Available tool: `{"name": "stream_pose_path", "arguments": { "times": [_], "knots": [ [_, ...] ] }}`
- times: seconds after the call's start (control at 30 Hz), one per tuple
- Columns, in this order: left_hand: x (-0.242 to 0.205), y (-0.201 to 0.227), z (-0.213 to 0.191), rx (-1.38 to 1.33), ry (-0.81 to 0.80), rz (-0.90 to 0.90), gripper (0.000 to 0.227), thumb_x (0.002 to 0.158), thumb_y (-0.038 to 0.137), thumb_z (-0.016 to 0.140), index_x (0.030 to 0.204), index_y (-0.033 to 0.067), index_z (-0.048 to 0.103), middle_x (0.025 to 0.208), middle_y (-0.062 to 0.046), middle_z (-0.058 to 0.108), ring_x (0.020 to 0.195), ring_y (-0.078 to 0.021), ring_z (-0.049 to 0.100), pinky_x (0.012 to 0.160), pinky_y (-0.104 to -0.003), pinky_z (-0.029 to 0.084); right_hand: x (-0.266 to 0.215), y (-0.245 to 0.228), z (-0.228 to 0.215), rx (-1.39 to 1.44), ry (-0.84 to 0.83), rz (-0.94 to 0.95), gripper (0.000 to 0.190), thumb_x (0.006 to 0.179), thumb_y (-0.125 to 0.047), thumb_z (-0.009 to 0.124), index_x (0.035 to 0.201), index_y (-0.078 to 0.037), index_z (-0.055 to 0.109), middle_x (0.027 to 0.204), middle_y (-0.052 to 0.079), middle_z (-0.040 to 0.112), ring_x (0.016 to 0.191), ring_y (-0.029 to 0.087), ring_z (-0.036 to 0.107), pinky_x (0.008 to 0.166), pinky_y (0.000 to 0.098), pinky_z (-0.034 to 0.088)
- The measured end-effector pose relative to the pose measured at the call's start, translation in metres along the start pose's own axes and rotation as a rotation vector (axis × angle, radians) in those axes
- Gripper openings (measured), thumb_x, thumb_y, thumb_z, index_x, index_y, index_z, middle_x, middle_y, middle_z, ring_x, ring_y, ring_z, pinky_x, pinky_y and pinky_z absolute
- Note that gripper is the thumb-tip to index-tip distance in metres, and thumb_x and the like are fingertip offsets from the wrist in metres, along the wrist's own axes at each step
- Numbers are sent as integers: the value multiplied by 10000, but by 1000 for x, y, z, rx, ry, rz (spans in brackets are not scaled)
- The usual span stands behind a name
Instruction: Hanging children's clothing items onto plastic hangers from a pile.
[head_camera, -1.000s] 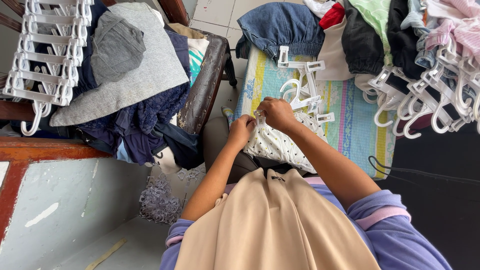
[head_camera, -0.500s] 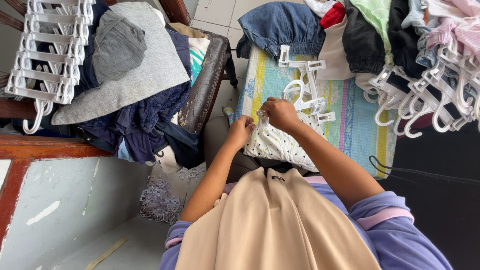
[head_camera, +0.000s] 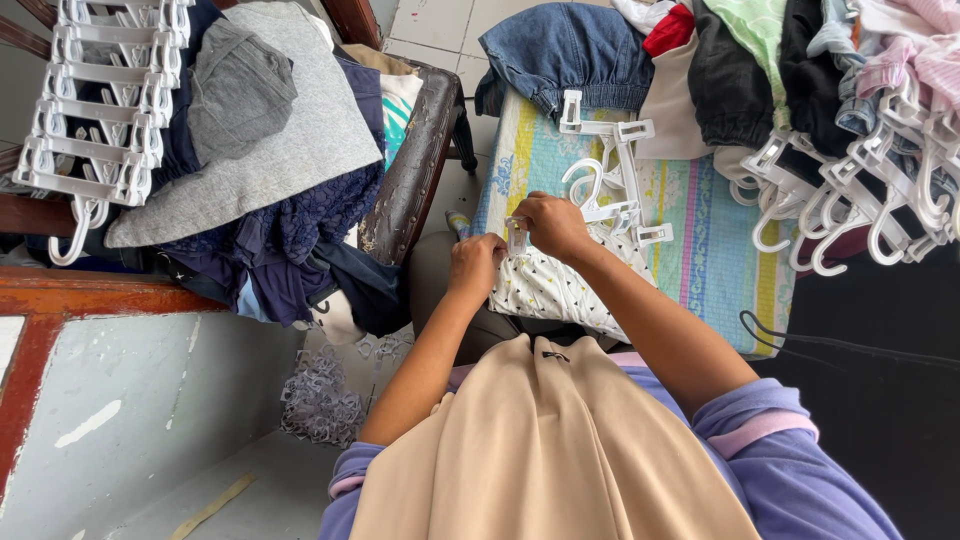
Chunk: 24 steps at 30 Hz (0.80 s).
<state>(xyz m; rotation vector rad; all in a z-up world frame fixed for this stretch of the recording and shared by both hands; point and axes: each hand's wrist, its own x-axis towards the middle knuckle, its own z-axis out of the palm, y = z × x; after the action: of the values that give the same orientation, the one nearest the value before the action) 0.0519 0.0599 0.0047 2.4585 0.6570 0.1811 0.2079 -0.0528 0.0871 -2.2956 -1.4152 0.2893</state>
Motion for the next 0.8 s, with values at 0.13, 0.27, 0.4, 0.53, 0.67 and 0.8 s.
{"name": "stream_pose_path", "arguments": {
  "times": [0.13, 0.27, 0.4, 0.53, 0.67, 0.8],
  "knots": [
    [-2, -8, 7, -62, 168, 157, 79, 819, 132, 775, 831, 191, 724, 701, -53, 678, 763, -314, 709, 784, -407, 538, 1, -1, 3, 106, -28, 54, 64, 915, -99, 723, 899, -131, 777, 858, 63, 718, 808, 341, 731, 728, 455, 562],
    [-2, -4, 3, -103, 209, 173, 88, 830, 125, 764, 846, 181, 699, 705, -48, 668, 764, -306, 707, 788, -408, 541, 5, -5, 1, 134, -64, 62, 54, 899, -95, 719, 881, -114, 767, 851, 109, 722, 811, 399, 721, 720, 509, 559],
    [-2, -1, 2, -126, 193, 124, 100, 827, 122, 773, 877, 165, 698, 723, -36, 663, 772, -302, 706, 793, -418, 539, 1, -7, 7, 118, -92, 61, 67, 907, -111, 713, 875, -135, 766, 856, 80, 728, 824, 365, 733, 727, 483, 567],
    [-3, -1, 1, -221, 131, -11, 48, 871, 151, 730, 901, 145, 693, 778, -108, 692, 835, -371, 709, 807, -472, 544, -6, -2, 22, 57, -125, 55, 65, 920, -155, 715, 947, -162, 774, 893, 57, 728, 829, 315, 738, 726, 453, 573],
    [-6, 9, -11, -321, 70, -186, 57, 919, 191, 696, 945, 141, 702, 842, -128, 717, 906, -388, 712, 821, -480, 549, -7, 5, 38, -39, -130, 0, 134, 954, -179, 701, 1073, -174, 763, 967, 50, 724, 888, 285, 739, 775, 434, 572],
    [-5, 4, -9, -318, 21, -256, 73, 919, 208, 701, 959, 147, 709, 875, -123, 722, 929, -374, 719, 827, -476, 558, -11, -2, 42, -118, -172, -30, 205, 990, -190, 672, 1185, -166, 734, 1035, 70, 707, 967, 281, 721, 831, 440, 550]
  ]
}}
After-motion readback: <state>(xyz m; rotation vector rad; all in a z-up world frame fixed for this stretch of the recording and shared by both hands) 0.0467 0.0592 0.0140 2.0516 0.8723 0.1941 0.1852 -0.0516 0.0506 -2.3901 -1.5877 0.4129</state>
